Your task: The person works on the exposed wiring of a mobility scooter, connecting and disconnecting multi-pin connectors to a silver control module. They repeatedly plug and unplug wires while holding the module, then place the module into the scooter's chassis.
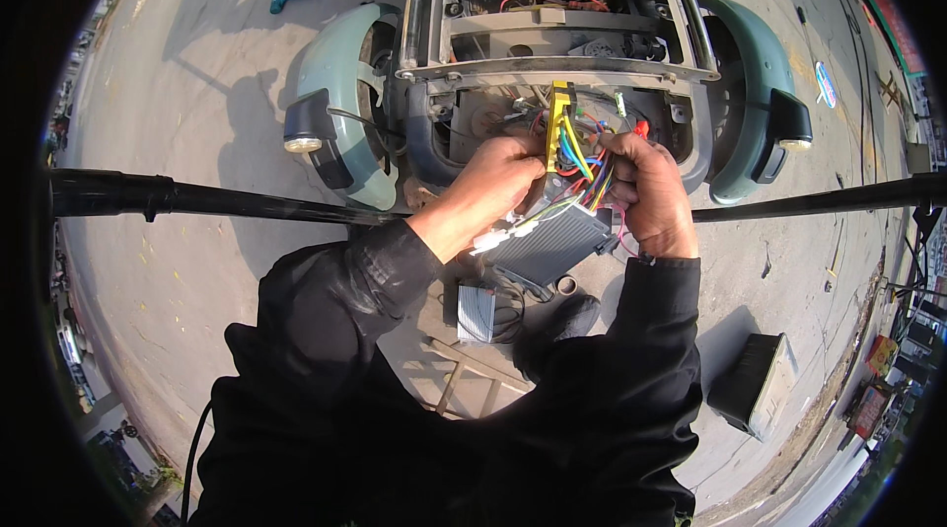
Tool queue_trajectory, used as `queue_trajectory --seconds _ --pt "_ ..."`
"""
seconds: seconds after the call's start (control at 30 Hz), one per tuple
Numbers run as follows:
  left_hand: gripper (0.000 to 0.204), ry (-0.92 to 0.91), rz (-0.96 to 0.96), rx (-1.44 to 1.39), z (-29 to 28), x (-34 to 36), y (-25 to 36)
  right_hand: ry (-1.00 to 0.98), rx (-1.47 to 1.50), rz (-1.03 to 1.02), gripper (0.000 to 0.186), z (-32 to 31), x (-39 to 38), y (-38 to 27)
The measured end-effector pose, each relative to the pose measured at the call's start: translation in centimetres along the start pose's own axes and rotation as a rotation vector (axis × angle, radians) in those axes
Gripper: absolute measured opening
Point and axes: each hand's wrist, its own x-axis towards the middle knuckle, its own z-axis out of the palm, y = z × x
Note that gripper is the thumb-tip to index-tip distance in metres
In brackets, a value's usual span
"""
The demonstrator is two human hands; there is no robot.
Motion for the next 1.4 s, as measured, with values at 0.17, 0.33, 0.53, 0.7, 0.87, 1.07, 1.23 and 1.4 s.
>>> queue_trajectory --seconds 0.17,0.33,0.53,0.7,0.87,1.07,1.23,1.4 --pt "0.024 -0.027 -0.127 -0.394 0.5 0.6 -0.8 0.038 -0.036 0.001 0.010 -0.3 -0.3 0.3" --pt "0.033 -0.101 -0.118 -0.569 0.9 0.9 -1.7 0.058 -0.079 0.018 0.015 -1.2 -0.2 0.4" --pt "0.034 -0.122 -0.192 -0.509 0.6 0.3 -0.8 0.104 -0.005 0.004 0.015 -2.2 0.1 0.8" --pt "0.036 0.146 0.178 0.359 -0.6 -0.5 -0.4 0.074 -0.005 0.040 0.017 -3.2 0.1 0.6" --pt "0.038 0.394 0.413 0.790 -1.3 0.3 0.3 0.137 -0.078 0.018 0.015 -1.4 -0.9 -0.1" --pt "0.039 0.242 0.587 0.884 -2.4 2.5 -0.2 -0.053 -0.374 -0.234 0.016 1.3 -2.9 2.4" --pt "0.028 0.176 0.554 0.809 -2.6 3.6 -0.9 0.075 -0.677 -0.381 0.019 1.9 -3.6 3.5" --pt "0.029 -0.083 0.401 0.742 -3.6 3.6 1.0 0.154 -0.735 -0.491 0.018 2.0 -5.1 4.9"
